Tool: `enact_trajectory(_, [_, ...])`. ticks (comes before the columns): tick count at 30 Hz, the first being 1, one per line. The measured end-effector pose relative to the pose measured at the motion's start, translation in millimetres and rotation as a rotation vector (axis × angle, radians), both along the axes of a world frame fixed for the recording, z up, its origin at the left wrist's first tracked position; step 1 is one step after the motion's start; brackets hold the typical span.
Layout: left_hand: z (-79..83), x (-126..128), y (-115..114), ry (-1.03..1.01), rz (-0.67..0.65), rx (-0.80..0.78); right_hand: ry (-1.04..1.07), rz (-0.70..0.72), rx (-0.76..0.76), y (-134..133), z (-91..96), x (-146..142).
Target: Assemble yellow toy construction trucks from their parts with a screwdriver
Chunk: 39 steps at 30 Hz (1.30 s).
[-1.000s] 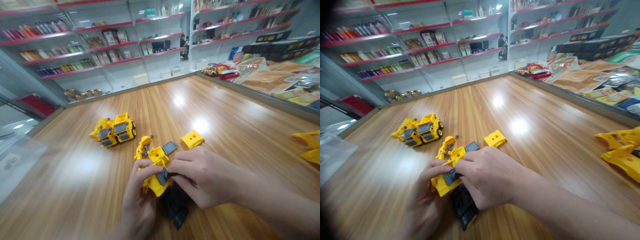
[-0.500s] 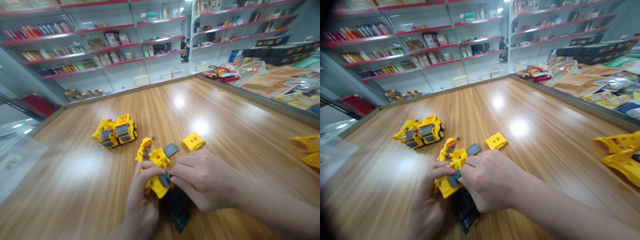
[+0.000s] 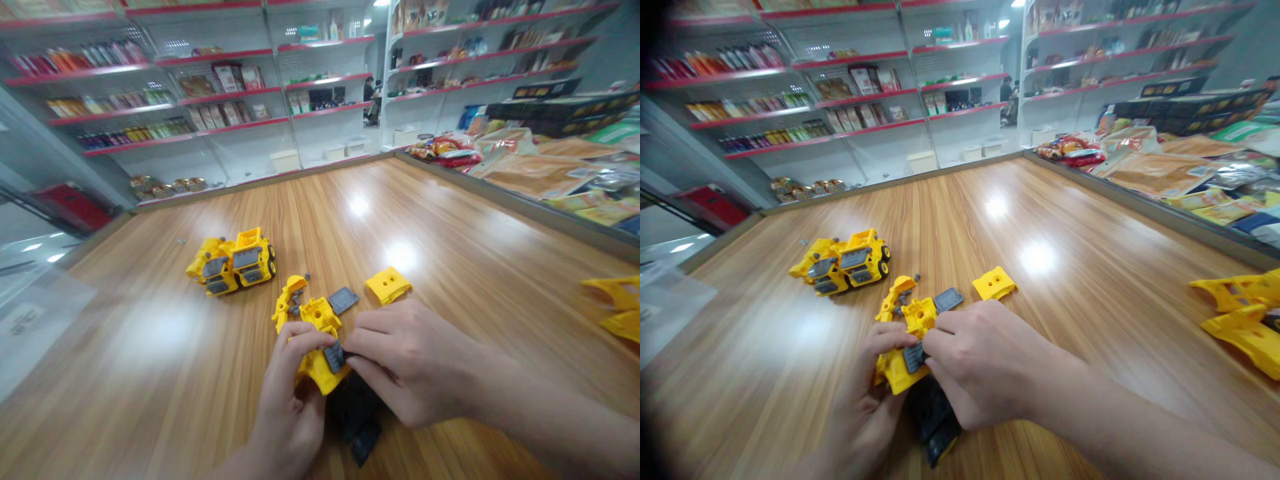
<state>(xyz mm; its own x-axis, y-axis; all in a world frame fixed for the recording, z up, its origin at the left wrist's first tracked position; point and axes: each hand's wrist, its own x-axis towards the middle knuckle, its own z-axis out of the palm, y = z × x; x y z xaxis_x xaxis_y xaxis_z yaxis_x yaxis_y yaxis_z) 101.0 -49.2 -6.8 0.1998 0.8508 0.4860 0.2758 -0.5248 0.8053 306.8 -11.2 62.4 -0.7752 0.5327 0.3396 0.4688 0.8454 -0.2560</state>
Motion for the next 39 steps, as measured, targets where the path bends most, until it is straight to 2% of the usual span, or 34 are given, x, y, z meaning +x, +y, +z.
enact_trajectory(5, [1.0,0.5,0.4,-0.002,-0.012,-0.007,-0.041,0.009,0.041,-0.1,-0.2,-0.1])
enact_trajectory(10, [2.1,0.7,-0.5,-0.003,-0.029,-0.024,0.03,-0.023,-0.046,-1.0,0.6,0.3])
enact_trajectory(13, [4.1,1.5,-1.5,-0.001,-0.037,-0.024,0.037,-0.006,-0.033,-1.0,0.5,0.9])
enact_trajectory(17, [4.7,1.8,-1.4,0.007,-0.025,-0.012,0.012,0.005,0.031,0.0,0.8,0.9])
enact_trajectory(26, [2.2,2.1,0.6,0.055,0.023,0.009,0.004,-0.018,-0.023,0.3,-0.5,1.3])
enact_trajectory(34, [-1.6,1.4,2.2,0.086,0.049,0.018,-0.048,-0.043,0.021,2.1,-1.7,0.0])
enact_trajectory(39, [-2.2,2.2,3.8,0.088,0.045,0.026,-0.019,-0.059,-0.065,0.9,0.8,-0.2])
